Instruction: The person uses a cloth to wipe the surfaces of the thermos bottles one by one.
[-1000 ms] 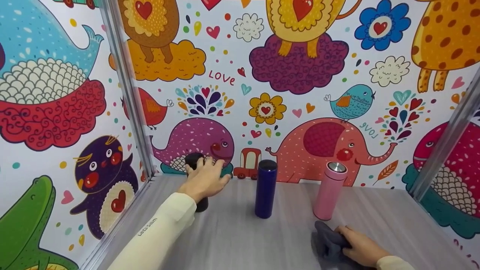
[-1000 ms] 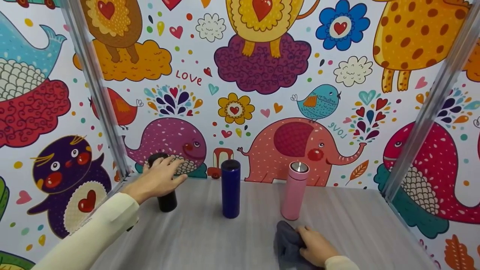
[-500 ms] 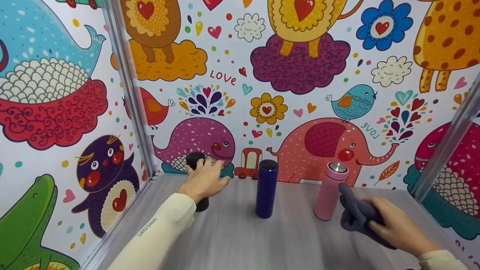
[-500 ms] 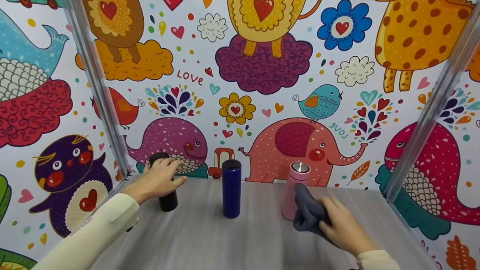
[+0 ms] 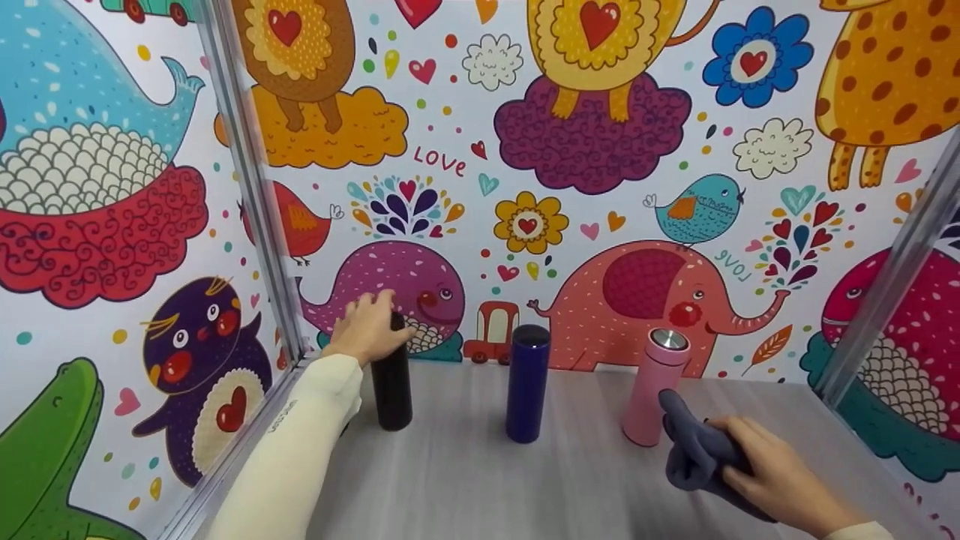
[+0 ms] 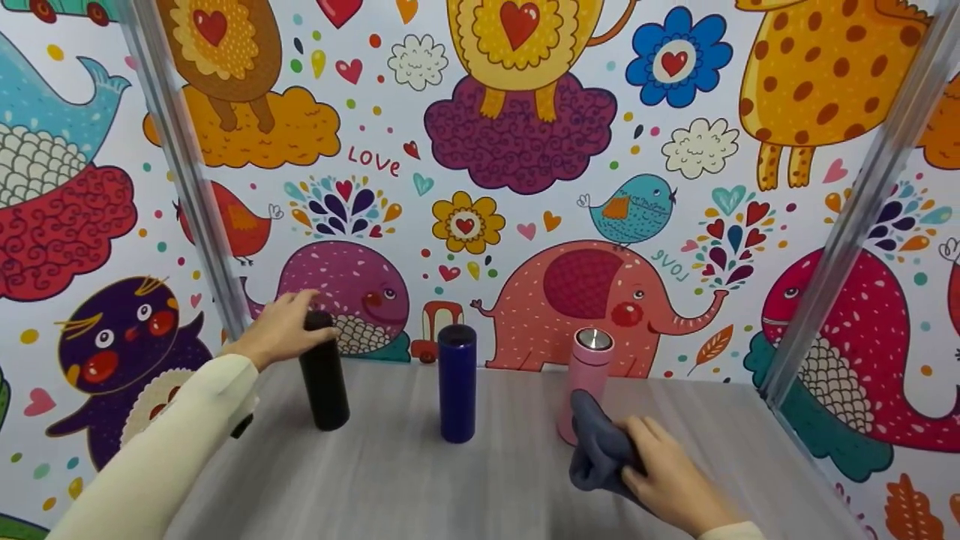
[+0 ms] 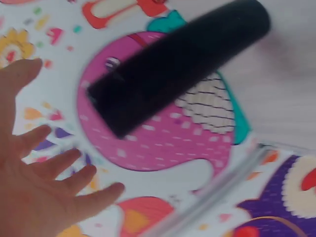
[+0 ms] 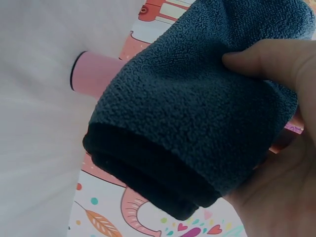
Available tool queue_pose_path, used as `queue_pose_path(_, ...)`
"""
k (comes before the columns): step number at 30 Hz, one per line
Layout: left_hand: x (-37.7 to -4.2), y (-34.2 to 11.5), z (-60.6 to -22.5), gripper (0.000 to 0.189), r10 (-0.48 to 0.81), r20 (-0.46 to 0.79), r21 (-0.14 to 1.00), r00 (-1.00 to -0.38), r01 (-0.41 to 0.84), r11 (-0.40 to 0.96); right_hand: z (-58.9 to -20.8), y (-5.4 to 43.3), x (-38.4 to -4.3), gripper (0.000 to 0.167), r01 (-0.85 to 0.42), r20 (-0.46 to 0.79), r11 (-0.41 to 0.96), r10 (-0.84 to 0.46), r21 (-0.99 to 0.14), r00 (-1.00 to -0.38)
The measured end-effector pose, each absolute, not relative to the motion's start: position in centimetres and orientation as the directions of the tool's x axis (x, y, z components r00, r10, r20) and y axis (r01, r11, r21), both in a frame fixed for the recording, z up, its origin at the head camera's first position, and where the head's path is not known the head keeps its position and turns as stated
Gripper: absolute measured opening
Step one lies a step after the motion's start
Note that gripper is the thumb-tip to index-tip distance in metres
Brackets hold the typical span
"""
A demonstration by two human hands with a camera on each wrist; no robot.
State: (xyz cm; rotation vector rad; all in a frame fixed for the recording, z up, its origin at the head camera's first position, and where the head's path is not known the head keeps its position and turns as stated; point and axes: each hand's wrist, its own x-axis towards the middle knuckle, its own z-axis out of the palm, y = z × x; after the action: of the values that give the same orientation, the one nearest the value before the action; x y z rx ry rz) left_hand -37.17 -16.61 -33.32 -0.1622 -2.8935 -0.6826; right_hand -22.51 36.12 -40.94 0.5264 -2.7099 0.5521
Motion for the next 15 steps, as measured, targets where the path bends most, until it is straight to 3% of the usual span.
queue_pose_path(7,-38.3,-18.3,-36.4,0.091,-0.004,0.132,0.538,-0.991,0.069,0.84,-41.9,36.2,-22.9,0.039,-0.385,0.261,0.82,-0.296,-0.424,-0.919)
queue_pose_path(15,-39.2,-17.6,-38.2,0.087,-0.062,0.195,0.636,-0.979,0.079,0.768,-42.7,36.3,-23.2,0.038,-0.296,0.178,0.808,-0.238,-0.509,-0.955)
